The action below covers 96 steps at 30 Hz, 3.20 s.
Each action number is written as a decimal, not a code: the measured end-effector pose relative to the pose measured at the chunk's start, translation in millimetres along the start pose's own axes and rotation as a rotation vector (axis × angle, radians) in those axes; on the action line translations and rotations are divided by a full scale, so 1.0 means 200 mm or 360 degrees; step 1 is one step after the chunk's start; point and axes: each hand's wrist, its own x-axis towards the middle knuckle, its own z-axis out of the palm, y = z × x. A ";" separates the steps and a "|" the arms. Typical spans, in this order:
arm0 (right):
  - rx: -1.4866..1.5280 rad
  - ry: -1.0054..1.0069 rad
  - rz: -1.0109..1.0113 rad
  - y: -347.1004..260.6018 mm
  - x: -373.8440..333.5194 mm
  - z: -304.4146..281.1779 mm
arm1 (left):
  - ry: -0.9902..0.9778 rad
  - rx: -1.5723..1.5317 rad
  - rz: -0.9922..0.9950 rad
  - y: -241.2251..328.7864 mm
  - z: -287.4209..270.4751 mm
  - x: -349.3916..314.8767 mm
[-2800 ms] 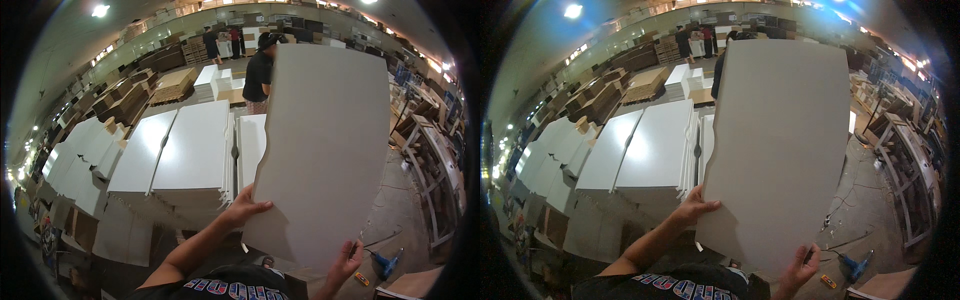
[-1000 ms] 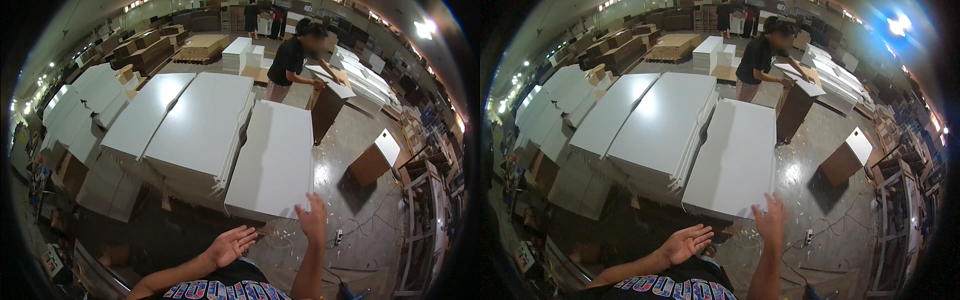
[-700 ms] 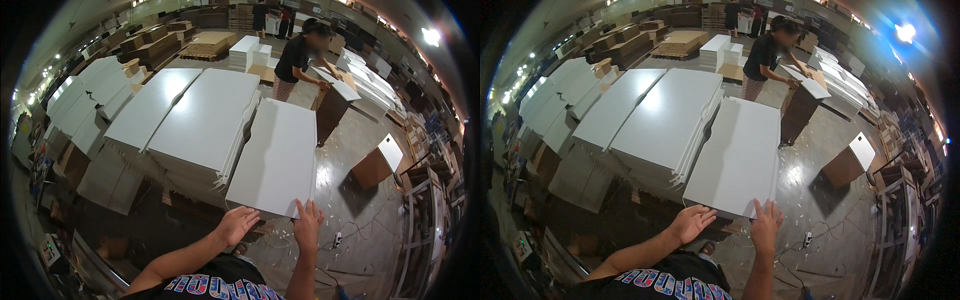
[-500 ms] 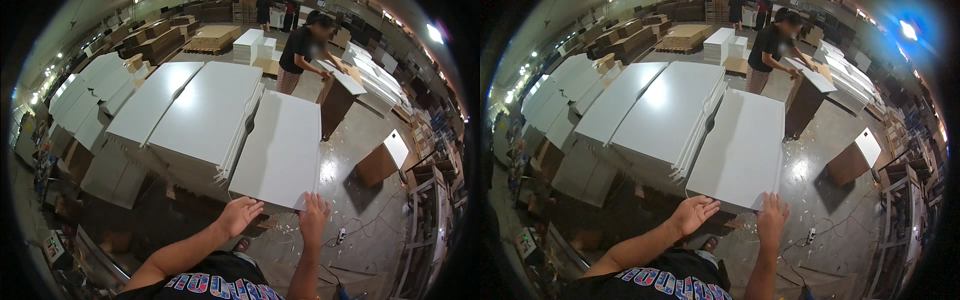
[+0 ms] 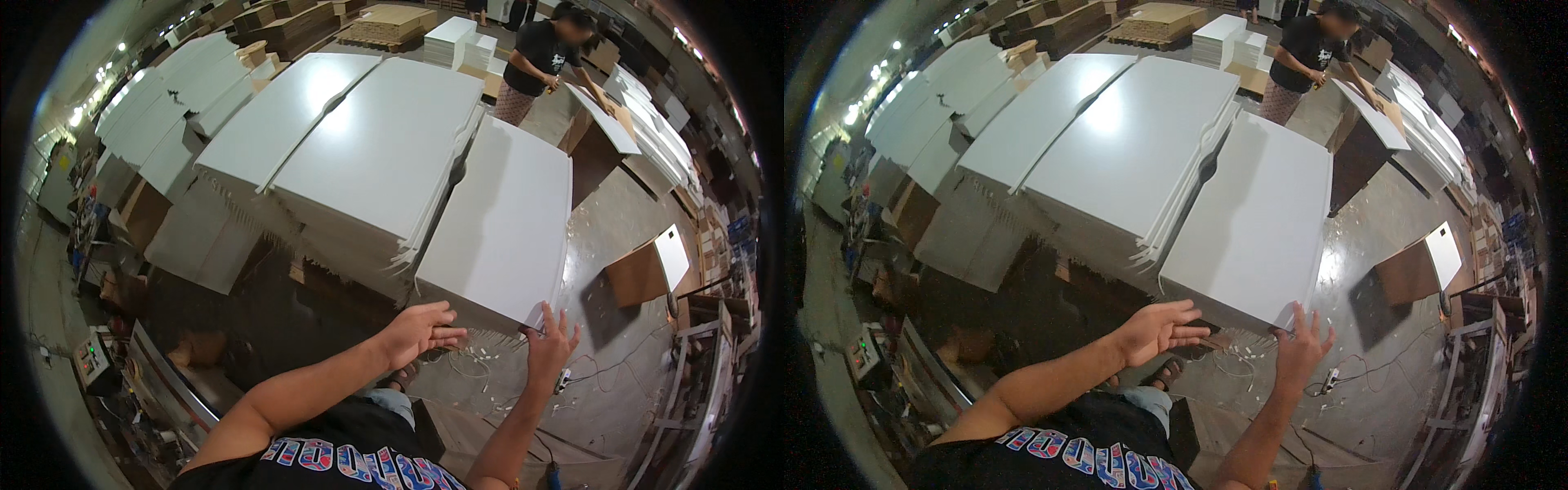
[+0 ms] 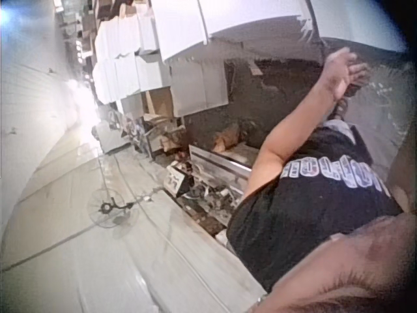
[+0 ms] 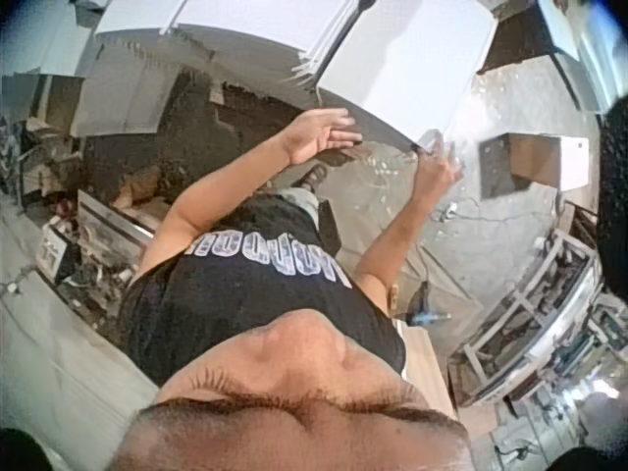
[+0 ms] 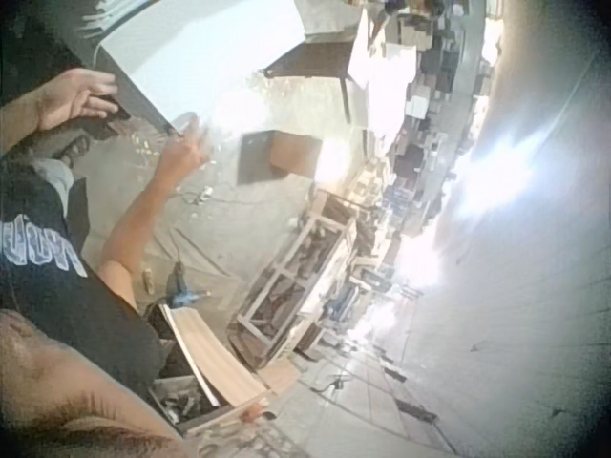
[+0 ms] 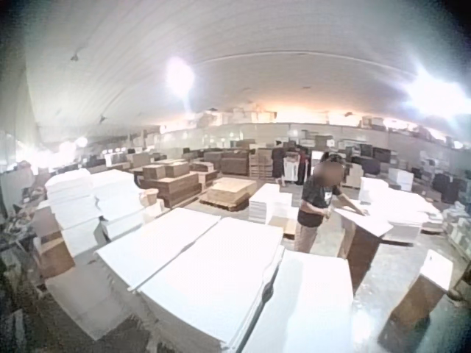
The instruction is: The person picks up white rectangular panels from a stack, places them on a workbench, and moves them around. They repeatedly lift, turn, and reposition the panels by hand without using any tools.
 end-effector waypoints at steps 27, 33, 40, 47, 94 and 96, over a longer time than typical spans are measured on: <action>0.1565 0.0223 -0.1844 -3.69 -0.42 0.07 | 0.0676 -0.0203 0.1098 0.95 -2.43 -2.10; 0.1859 0.0172 -0.1756 -4.54 -0.25 0.04 | 0.1169 0.0245 0.1719 1.52 -2.54 -2.53; 0.2207 0.0086 -0.1397 -5.40 0.21 0.20 | 0.1640 0.0763 0.2018 2.46 -2.65 -2.80; 0.2139 0.0196 -0.1046 -6.29 0.89 0.42 | 0.1983 0.0734 0.1862 3.57 -2.82 -2.69; 0.3293 -0.2725 -0.0582 -6.31 -0.33 0.22 | 0.2056 0.0084 0.2303 2.43 -2.46 -3.03; 0.3113 -0.2823 -0.0507 -6.29 -0.43 0.29 | 0.2282 -0.0036 0.2306 2.21 -2.45 -3.12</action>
